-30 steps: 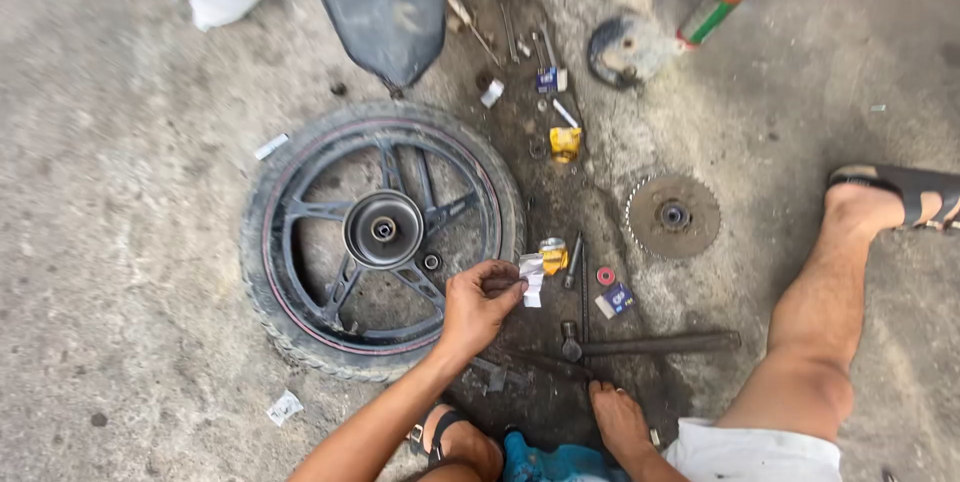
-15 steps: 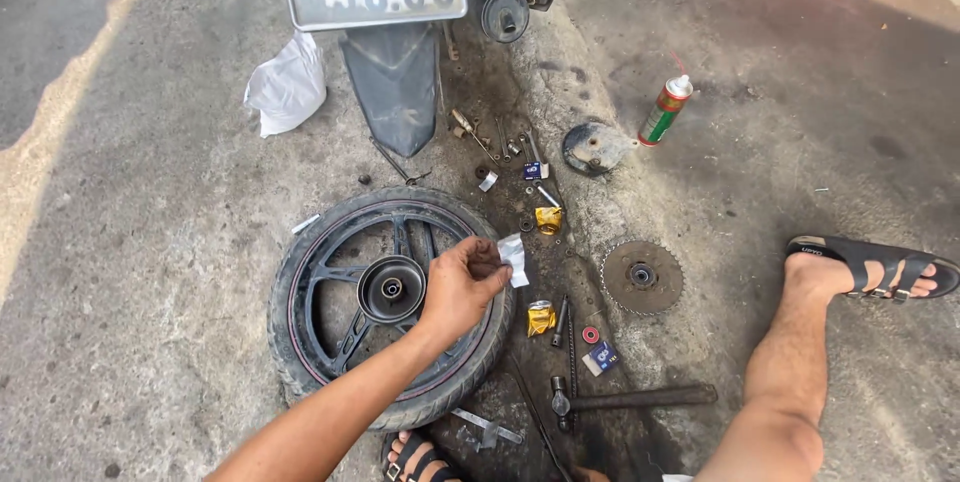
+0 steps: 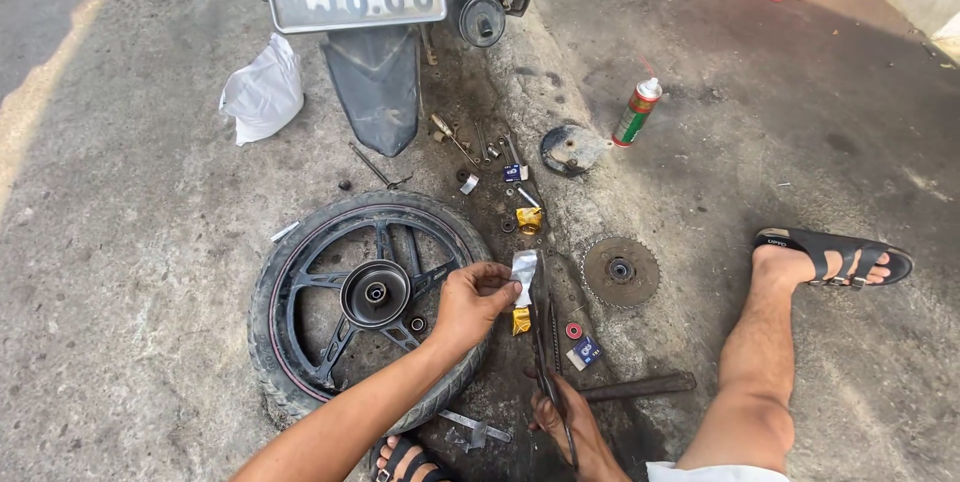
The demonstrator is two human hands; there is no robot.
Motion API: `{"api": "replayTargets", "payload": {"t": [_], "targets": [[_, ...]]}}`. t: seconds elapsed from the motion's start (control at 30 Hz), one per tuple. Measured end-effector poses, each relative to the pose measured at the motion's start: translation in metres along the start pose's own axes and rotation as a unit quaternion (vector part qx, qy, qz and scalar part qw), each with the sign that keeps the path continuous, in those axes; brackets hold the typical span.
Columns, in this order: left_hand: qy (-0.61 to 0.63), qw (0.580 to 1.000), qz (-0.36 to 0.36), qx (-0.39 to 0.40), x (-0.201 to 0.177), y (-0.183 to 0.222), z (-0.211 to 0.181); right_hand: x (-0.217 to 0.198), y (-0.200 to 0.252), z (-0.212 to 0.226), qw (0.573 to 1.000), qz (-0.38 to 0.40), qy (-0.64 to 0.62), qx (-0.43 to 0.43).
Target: Replacing wheel bearings and seals on a motorcycle rim
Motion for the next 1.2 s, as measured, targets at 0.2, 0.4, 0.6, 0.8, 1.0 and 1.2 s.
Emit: {"api": "replayTargets", "payload": {"t": [0.2,0.4,0.6,0.8,1.0,1.2], "targets": [[-0.019,0.999,-0.002,-0.028,0.0,0.001,0.005,-0.034,0.174,-0.144,0.902,0.253,0.049,0.346],[-0.13,0.991,-0.043,0.01,-0.003,0.01,-0.004,-0.039,0.174,-0.147,0.898,0.227,0.088,0.366],[-0.077,0.996,-0.037,0.012,-0.005,0.01,-0.004,-0.039,0.179,-0.147,0.893,0.162,0.034,0.419],[-0.017,0.999,-0.017,-0.021,-0.004,0.004,0.008,-0.04,0.179,-0.141,0.898,0.121,0.028,0.421],[-0.02,0.999,0.005,-0.04,0.002,0.009,0.008,-0.044,0.18,-0.132,0.894,0.076,0.101,0.429],[-0.021,0.999,0.033,-0.031,0.008,0.005,0.033,-0.054,0.175,-0.127,0.899,0.187,0.221,0.33]]}}
Point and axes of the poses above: each hand's wrist, its own y-axis away from the middle knuckle, its own x-axis out of the palm, z = x × y, the point moved 7 cm from there along -y, towards the middle knuckle, and after that the axes turned 7 degrees about -x, right-handed, at the moved point
